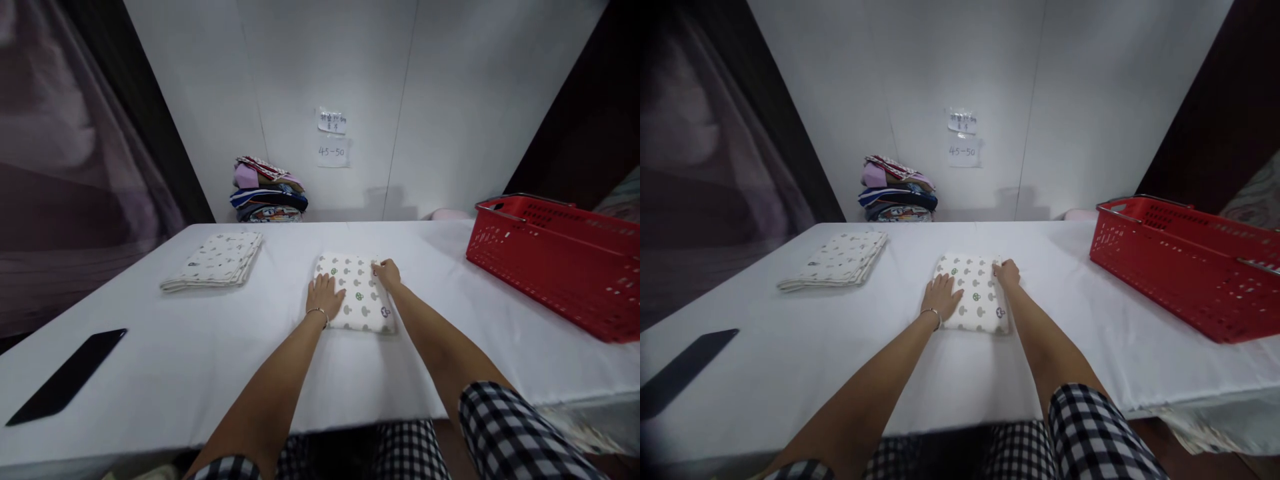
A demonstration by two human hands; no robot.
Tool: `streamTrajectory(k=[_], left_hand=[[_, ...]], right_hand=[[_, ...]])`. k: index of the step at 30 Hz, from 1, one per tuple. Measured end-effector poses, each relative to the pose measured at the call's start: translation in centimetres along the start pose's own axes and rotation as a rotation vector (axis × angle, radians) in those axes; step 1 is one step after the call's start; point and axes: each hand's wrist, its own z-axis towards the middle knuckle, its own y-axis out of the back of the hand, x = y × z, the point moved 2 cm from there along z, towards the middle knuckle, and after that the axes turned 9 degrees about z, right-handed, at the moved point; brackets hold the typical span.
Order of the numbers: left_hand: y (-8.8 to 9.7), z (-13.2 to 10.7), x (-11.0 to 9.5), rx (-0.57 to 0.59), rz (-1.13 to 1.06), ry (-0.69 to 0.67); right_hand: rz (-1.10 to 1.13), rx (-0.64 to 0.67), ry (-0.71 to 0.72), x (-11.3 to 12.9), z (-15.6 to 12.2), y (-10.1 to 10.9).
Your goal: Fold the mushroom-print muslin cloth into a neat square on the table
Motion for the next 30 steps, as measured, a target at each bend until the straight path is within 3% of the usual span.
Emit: streamTrajectory(k=[10, 23, 30], left_hand=[[0.1, -0.1, 0.0, -0.002, 0.004, -0.009], [-0.2, -0.1, 0.1, -0.004, 0.03, -0.015], [0.2, -0.2, 0.1, -0.007, 0.005, -0.017]], right_hand=[[0.002, -0.021, 0.014, -0.6, 0.8, -0.5], [-0.034, 0.05, -0.037, -0.9, 1.4, -0.4], [-0.008, 0.101, 0.009, -1.1, -0.2, 0.2]])
